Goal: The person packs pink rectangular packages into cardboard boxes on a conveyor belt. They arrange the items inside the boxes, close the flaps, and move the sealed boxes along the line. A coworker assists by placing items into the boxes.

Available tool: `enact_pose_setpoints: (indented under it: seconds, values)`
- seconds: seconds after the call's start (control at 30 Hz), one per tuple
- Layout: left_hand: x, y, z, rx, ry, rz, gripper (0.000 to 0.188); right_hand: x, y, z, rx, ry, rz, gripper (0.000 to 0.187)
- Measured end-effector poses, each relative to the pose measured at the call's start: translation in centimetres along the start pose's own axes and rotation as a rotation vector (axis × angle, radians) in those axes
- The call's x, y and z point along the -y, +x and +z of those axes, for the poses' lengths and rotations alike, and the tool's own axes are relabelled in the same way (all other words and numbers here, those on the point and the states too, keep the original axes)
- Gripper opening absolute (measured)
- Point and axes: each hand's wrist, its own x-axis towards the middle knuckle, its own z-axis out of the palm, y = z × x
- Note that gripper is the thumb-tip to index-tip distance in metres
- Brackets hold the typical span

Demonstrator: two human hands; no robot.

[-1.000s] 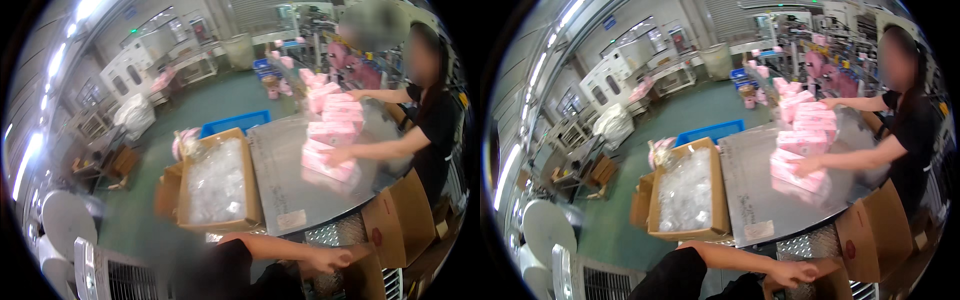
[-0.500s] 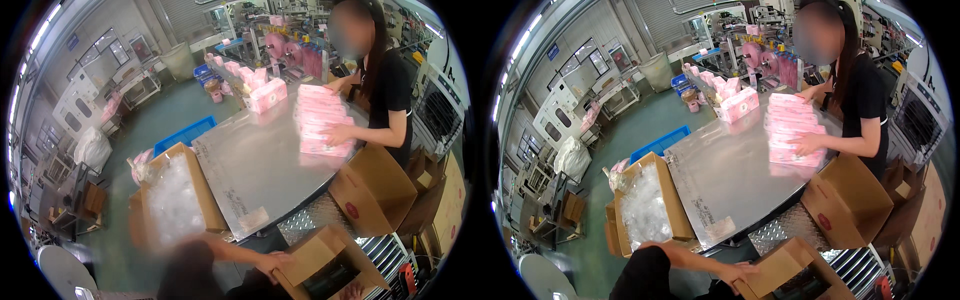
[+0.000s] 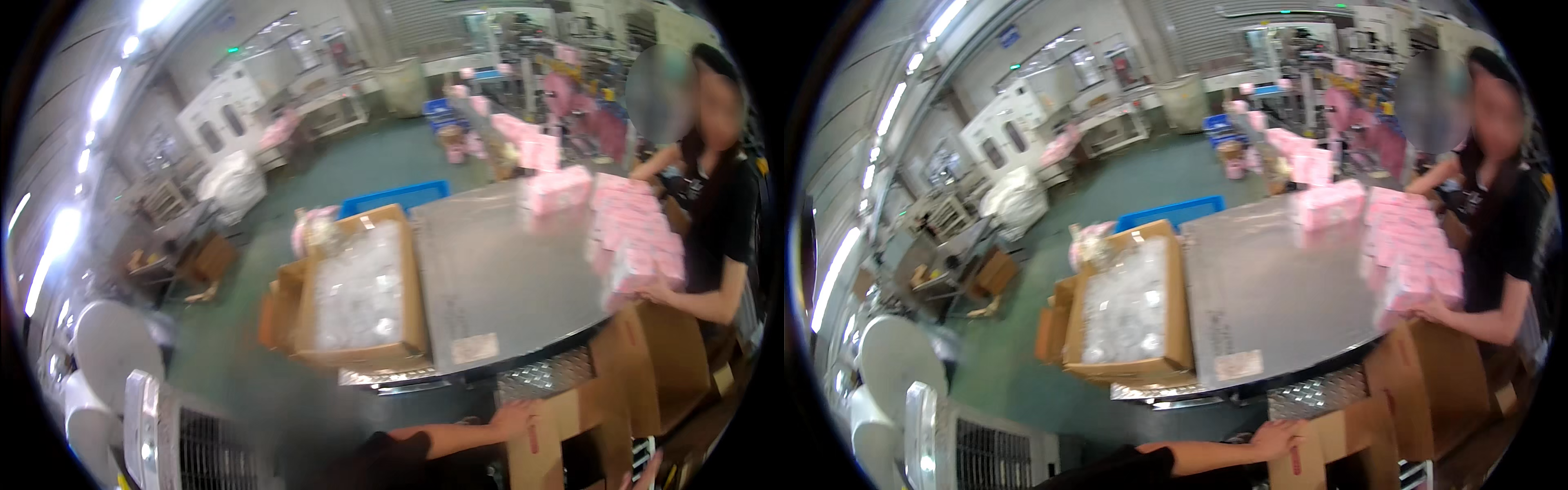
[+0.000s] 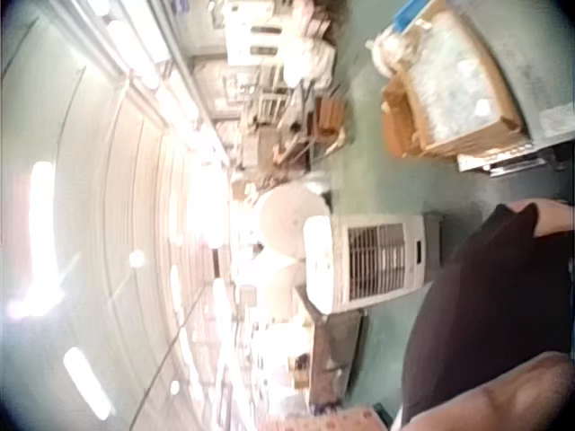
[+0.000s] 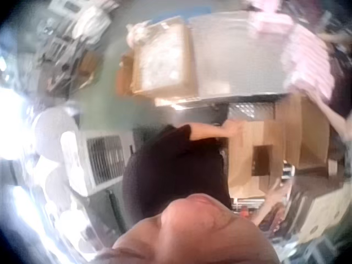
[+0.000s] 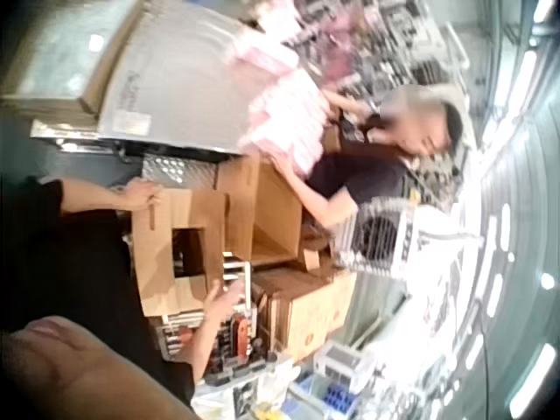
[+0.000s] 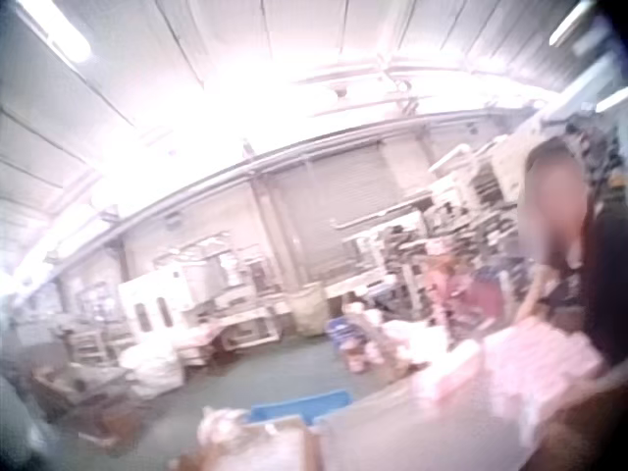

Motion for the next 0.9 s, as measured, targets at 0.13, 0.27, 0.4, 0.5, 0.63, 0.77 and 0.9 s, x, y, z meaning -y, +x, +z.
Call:
enact_pose_setpoints:
  seconds: [0.13,0.27,0.4,0.5,0.63,0.77,0.9]
  values:
    - [1.7,1.1,0.9,0.087,-0.051,0.111,0.052,4.8,1.9,0.1,0.686,0.166,0.069,0.065]
    - [0.6,0.9,1.0,0.235,-0.330,0.122,0.049,11.5,-5.3,3.4,0.546,-0.387,-0.310,0.057]
    - [-0.5,3.5,1.7,0.333,-0.364,-0.012,0.050,5.8,-9.1,11.6,0.229,-0.487,-0.546,0.057]
    - [-2.2,2.6,-5.6,0.525,-0.669,-0.307,0.051,-1.3,-6.2,13.0,-0.319,-0.372,-0.428,0.066]
    - [0.9,0.2,-3.4,0.193,-0.268,-0.025,0.047,-12.5,-11.2,13.0,0.211,0.924,1.310,0.068]
    - [0.2,0.7,-2.6,0.228,-0.210,0.146,0.039,-10.7,-20.9,10.9,0.260,1.569,1.380,0.043]
    - [0.3,-1.1,-0.6,0.172,-0.757,0.099,0.039,1.6,-23.5,1.2,-0.231,1.414,1.290,0.043]
